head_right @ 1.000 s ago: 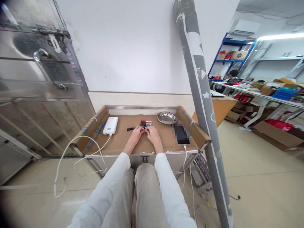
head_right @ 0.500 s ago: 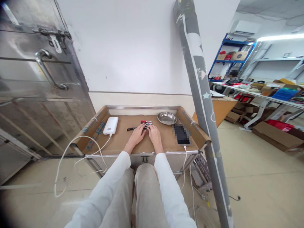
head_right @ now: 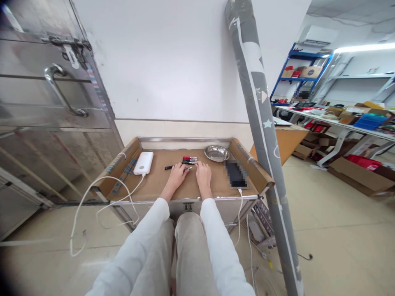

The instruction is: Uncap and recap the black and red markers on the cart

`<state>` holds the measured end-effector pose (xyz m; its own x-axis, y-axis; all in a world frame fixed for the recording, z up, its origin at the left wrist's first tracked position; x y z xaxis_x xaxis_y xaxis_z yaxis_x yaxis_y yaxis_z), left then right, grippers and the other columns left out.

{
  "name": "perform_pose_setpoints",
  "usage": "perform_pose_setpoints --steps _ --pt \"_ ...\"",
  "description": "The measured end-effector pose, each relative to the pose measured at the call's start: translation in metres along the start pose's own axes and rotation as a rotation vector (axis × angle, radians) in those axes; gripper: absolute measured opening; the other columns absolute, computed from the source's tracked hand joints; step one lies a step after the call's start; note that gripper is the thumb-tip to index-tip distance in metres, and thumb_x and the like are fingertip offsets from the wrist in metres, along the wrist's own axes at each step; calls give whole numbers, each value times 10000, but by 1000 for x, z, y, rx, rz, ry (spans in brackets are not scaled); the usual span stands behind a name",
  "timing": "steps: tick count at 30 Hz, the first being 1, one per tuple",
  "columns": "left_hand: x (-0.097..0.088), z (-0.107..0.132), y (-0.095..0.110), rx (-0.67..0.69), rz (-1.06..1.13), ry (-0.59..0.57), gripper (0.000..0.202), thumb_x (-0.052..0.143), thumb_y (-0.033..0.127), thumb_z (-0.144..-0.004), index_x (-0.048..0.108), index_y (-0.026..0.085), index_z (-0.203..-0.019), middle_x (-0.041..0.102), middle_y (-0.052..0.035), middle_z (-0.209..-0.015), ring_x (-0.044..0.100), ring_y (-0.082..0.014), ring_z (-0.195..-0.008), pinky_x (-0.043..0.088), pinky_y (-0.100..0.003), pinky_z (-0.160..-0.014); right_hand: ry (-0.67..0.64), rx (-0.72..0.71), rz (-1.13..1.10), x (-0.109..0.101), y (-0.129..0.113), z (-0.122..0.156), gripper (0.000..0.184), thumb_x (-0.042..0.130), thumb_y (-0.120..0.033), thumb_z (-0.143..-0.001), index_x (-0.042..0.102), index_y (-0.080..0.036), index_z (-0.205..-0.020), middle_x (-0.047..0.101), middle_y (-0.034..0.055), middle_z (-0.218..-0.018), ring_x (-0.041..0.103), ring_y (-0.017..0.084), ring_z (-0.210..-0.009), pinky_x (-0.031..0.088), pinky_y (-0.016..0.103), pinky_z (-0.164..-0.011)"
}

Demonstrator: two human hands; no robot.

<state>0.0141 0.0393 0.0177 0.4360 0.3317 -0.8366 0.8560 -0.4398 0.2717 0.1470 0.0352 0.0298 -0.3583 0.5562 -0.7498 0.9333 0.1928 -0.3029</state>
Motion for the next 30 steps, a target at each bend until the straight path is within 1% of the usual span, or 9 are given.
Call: perform_pose_setpoints --steps 5,12,14,17,20,22,24,27,30 --pt "-9 0 1 -31 17 81 204 388 288 -953 555 178 -994 568 -97 -990 541 -232 -942 424 -370 -843 -24 -8 5 -2 -4 0 278 353 -225 -970 620 -176 -1030 681 105 -895 578 212 -814 351 309 -756" --pt "-13 -1 1 9 94 119 169 419 267 -946 546 185 -1020 581 -76 -997 551 -208 -947 437 -345 -853 -15 -90 -68 -3 -7 1 250 400 -240 -953 632 -209 -1041 698 86 -953 588 214 -856 342 321 -803" --pt "-13 -1 1 33 125 125 155 423 263 -945 543 190 -1011 585 -68 -1003 552 -201 -957 439 -332 -863 -30 -138 -131 -3 -10 1 260 400 -221 -945 619 -214 -1084 696 75 -1001 593 208 -881 354 325 -833" --pt "-12 -1 0 22 118 134 150 420 254 -946 538 185 -1009 590 -70 -1003 557 -199 -963 440 -331 -872 -84 -218 -234 -3 -19 3 342 395 -189 -925 541 -225 -1233 676 58 -1100 599 197 -947 385 323 -873" --pt "-14 0 -3 -58 45 162 172 404 256 -949 540 170 -1009 597 -93 -990 555 -222 -957 437 -361 -871 -119 -254 -268 -4 -25 4 482 378 -165 -906 394 -245 -1381 630 49 -1213 582 195 -1035 407 328 -905" --pt "-16 2 -6 -136 -20 187 187 396 263 -947 547 162 -991 595 -112 -979 545 -251 -955 434 -395 -862 -110 -234 -249 -3 -24 4 524 371 -154 -894 349 -236 -1411 605 59 -1252 565 203 -1074 411 345 -925" --pt "-19 4 -9 -218 -74 221 195 391 260 -942 554 158 -977 588 -130 -979 533 -277 -956 433 -424 -849 -86 -190 -221 0 -20 3 504 368 -141 -883 388 -197 -1384 591 86 -1261 547 215 -1100 412 358 -935" --pt "-21 9 -13 -314 -107 265 201 372 221 -935 557 149 -969 574 -148 -992 526 -297 -966 436 -444 -836 -66 -137 -176 6 -13 1 437 360 -109 -867 494 -150 -1281 596 113 -1222 529 223 -1098 408 361 -943" --pt "-21 12 -15 -376 -160 256 225 336 154 -925 556 125 -960 567 -159 -985 528 -292 -962 446 -429 -821 -68 -114 -128 9 -9 0 372 371 -96 -860 573 -146 -1168 605 115 -1166 521 224 -1071 400 355 -946"
Point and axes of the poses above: each hand's wrist, its own z-axis away from the middle knuckle, its own x-axis out of the palm, y = z × x, the point moved 5 cm from there along -z, towards the middle knuckle
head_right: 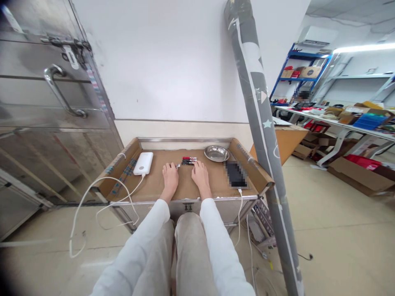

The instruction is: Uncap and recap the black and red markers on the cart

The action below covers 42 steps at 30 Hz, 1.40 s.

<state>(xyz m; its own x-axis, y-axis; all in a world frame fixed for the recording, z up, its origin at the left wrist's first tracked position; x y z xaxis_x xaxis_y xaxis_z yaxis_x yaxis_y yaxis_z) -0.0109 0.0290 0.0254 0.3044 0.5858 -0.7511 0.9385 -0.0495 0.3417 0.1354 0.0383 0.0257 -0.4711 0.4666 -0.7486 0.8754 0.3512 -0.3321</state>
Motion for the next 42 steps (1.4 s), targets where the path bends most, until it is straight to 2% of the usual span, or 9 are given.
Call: perform_pose_setpoints --steps 4,8,19,23,26,28,31,37,42 --pt "2 0 3 34 -144 -51 274 296 80 -904 562 87 -974 574 -150 -960 534 -257 -934 438 -390 -849 -31 8 38 2 1 1 325 397 -106 -863 609 -167 -1101 594 103 -1150 514 215 -1058 391 337 -939" --pt "2 0 6 42 -206 -86 288 291 69 -895 561 60 -996 572 -160 -961 535 -259 -946 422 -381 -867 -56 27 68 4 2 2 310 417 -120 -865 619 -179 -1094 582 99 -1170 503 220 -1072 385 336 -936" --pt "0 1 6 -46 -167 -72 215 385 128 -882 520 82 -1043 522 -173 -1070 520 -270 -1008 430 -356 -848 -64 48 110 4 2 4 353 418 -180 -895 571 -225 -1209 527 80 -1284 474 232 -1108 371 352 -934" --pt "5 0 12 59 -145 -101 234 401 135 -878 525 97 -1072 528 -160 -1096 503 -270 -1021 413 -370 -874 -61 47 115 5 3 3 348 425 -173 -890 573 -228 -1200 530 84 -1272 472 229 -1100 366 345 -916" --pt "14 -2 21 221 -120 -149 273 392 134 -885 521 131 -1126 546 -132 -1104 487 -268 -1043 391 -391 -903 -72 40 122 6 3 2 296 425 -160 -886 603 -219 -1116 570 86 -1171 482 220 -1056 366 329 -884" --pt "20 -5 25 282 -104 -175 277 379 138 -896 525 146 -1131 556 -122 -1114 475 -264 -1061 375 -398 -920 -77 30 132 6 3 0 250 420 -153 -887 617 -202 -1034 589 87 -1085 489 217 -1014 362 322 -874" --pt "25 -8 27 295 -92 -197 262 359 150 -914 541 162 -1103 568 -115 -1114 471 -260 -1063 366 -398 -916 -73 16 156 6 3 -1 208 421 -154 -890 609 -182 -975 594 89 -1013 493 218 -977 355 319 -870" --pt "25 -9 28 313 -75 -220 247 337 216 -949 571 170 -1015 592 -104 -1049 485 -256 -1022 371 -393 -879 -77 51 203 7 5 0 172 453 -207 -897 597 -178 -986 590 95 -1001 491 223 -978 352 319 -857" --pt "24 -10 25 278 -76 -202 219 402 224 -934 554 164 -1081 584 -108 -1079 482 -255 -1043 368 -390 -890 -66 69 235 6 6 1 157 454 -212 -904 600 -181 -950 595 86 -977 498 215 -964 349 310 -839"
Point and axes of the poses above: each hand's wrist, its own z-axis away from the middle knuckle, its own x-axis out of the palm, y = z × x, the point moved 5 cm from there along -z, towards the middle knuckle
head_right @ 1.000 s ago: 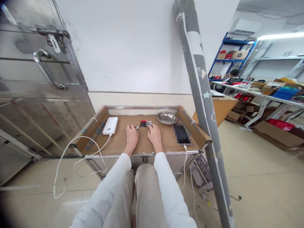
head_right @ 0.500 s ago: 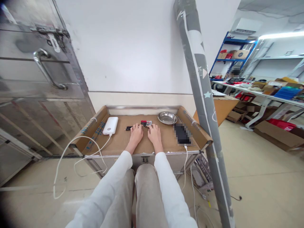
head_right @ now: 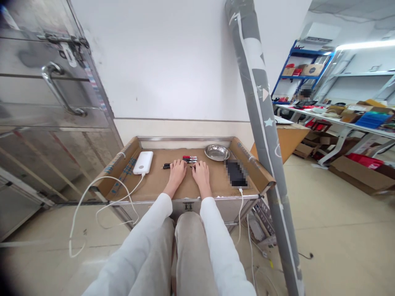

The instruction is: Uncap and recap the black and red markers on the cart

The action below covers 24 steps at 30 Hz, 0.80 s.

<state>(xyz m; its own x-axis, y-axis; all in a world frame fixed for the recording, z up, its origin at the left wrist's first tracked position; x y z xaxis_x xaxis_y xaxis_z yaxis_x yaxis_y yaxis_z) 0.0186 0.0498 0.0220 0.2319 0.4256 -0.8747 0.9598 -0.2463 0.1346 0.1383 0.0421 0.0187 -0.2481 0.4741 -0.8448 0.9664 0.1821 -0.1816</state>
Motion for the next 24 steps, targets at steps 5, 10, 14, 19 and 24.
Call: perform_pose_setpoints --steps 5,10,14,19,24 --pt "-1 0 0 -15 -18 -12 239 366 228 -945 581 160 -1027 588 -116 -1066 488 -261 -1036 371 -397 -888 8 9 24 -2 0 0 153 458 -222 -907 601 -177 -933 599 84 -966 501 212 -954 346 307 -832" --pt "-3 1 0 -14 -25 8 238 368 208 -939 572 162 -1052 579 -113 -1077 488 -261 -1041 375 -391 -890 17 10 24 -3 0 0 169 442 -226 -913 602 -174 -935 603 90 -964 501 215 -955 342 314 -831" --pt "-2 1 0 -26 -21 -12 223 385 220 -935 576 164 -1037 578 -119 -1074 484 -265 -1041 371 -403 -894 14 18 27 -3 0 0 185 428 -221 -915 604 -169 -937 604 98 -968 503 218 -957 343 318 -828" --pt "-1 1 0 -16 -6 -30 196 411 249 -933 579 172 -999 580 -112 -1064 484 -257 -1032 370 -393 -883 6 15 30 -5 0 0 188 430 -217 -917 610 -169 -945 606 99 -971 506 216 -947 344 315 -831" --pt "1 2 2 38 22 -42 186 447 293 -929 573 180 -1008 588 -96 -1056 483 -252 -1028 363 -394 -891 -11 -1 21 -3 0 0 198 429 -239 -933 619 -182 -949 613 91 -981 510 220 -957 344 315 -827"
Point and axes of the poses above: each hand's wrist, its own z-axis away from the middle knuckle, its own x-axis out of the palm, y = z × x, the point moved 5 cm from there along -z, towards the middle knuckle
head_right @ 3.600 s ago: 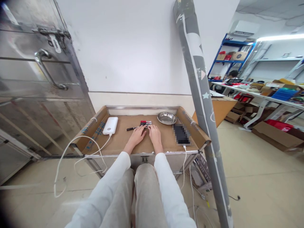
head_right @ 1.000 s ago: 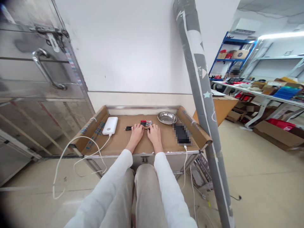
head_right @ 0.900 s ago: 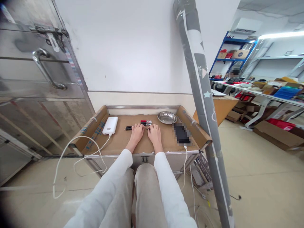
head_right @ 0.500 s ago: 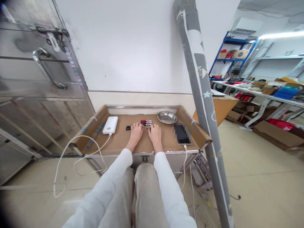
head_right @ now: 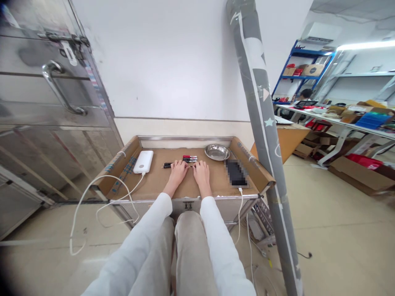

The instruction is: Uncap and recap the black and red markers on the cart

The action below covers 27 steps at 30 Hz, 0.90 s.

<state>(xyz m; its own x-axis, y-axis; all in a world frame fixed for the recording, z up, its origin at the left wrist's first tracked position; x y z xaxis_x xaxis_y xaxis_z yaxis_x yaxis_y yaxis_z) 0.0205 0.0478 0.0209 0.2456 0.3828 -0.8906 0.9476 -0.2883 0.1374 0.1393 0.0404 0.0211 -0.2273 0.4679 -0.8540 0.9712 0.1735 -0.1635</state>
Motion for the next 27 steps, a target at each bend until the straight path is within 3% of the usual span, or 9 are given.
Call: perform_pose_setpoints --steps 15,27 --pt "1 -1 -3 -31 29 14 208 377 263 -955 564 190 -1009 612 -97 -1026 499 -242 -1002 371 -381 -870 -15 -2 -65 -5 -1 -2 202 420 -206 -942 618 -188 -979 668 77 -979 545 210 -929 326 311 -809" --pt "-1 0 1 38 69 -10 163 420 281 -944 556 202 -989 631 -76 -1055 507 -231 -1024 364 -373 -890 -37 -116 -158 2 -4 -3 213 434 -231 -941 634 -211 -1011 670 61 -1005 545 205 -936 343 304 -825"
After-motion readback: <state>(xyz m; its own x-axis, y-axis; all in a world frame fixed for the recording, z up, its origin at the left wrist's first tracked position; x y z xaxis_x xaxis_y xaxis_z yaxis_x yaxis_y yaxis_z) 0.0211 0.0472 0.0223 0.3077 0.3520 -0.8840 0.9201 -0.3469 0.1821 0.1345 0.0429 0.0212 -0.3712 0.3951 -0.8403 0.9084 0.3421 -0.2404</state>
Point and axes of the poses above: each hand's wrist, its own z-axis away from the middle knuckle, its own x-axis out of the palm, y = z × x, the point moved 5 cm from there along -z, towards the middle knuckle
